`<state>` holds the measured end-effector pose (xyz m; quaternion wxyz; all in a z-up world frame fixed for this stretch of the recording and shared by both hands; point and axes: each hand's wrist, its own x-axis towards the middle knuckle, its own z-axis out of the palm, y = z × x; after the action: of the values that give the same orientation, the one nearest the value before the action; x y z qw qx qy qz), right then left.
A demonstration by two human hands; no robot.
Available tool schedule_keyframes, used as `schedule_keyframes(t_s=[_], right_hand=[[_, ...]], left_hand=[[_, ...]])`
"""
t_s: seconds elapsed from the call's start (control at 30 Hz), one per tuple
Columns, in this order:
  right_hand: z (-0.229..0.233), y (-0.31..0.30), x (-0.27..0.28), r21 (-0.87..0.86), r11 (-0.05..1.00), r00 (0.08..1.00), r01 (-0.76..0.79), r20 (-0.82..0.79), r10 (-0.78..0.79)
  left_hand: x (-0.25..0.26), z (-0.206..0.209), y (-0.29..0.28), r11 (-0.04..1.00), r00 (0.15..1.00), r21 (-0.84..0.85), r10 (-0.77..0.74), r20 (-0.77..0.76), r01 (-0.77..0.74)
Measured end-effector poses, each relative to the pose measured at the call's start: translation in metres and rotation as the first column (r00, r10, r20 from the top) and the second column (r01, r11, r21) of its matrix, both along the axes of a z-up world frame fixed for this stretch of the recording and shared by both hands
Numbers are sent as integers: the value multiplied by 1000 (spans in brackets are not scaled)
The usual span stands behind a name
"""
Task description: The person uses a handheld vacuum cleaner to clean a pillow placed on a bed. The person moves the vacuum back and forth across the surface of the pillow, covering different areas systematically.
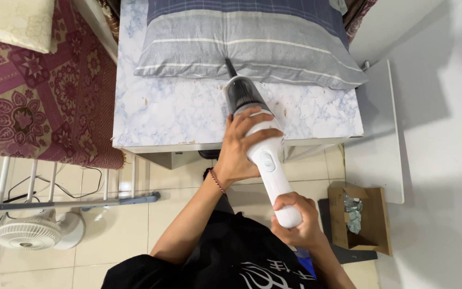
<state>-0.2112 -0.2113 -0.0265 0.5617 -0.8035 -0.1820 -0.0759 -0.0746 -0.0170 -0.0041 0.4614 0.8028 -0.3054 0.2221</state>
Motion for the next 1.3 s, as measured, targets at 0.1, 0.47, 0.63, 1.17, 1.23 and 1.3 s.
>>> schedule_keyframes(t_s=[0.1,0.47,0.63,1.17,1.23,1.3], right_hand=[[3,-9,-9,-20,1000,996,14,93,-12],[24,-11,40,-39,996,903,83,426,-59],[0,-8,120,-27,997,919,70,391,-54],[-68,39,325,68,994,988,87,-137,-77],[-73,39,333,97,989,978,113,-185,-94],[-75,37,331,153,980,972,128,-217,-93]], left_hand=[[-11,-1,-7,999,1000,-43,-19,2,19],[47,29,-17,996,983,-44,-65,171,73],[118,10,-11,996,987,-55,-56,154,65],[330,-42,23,987,995,130,-97,39,91],[338,-44,21,986,995,142,-92,49,84],[339,-41,18,985,994,152,-96,51,88]])
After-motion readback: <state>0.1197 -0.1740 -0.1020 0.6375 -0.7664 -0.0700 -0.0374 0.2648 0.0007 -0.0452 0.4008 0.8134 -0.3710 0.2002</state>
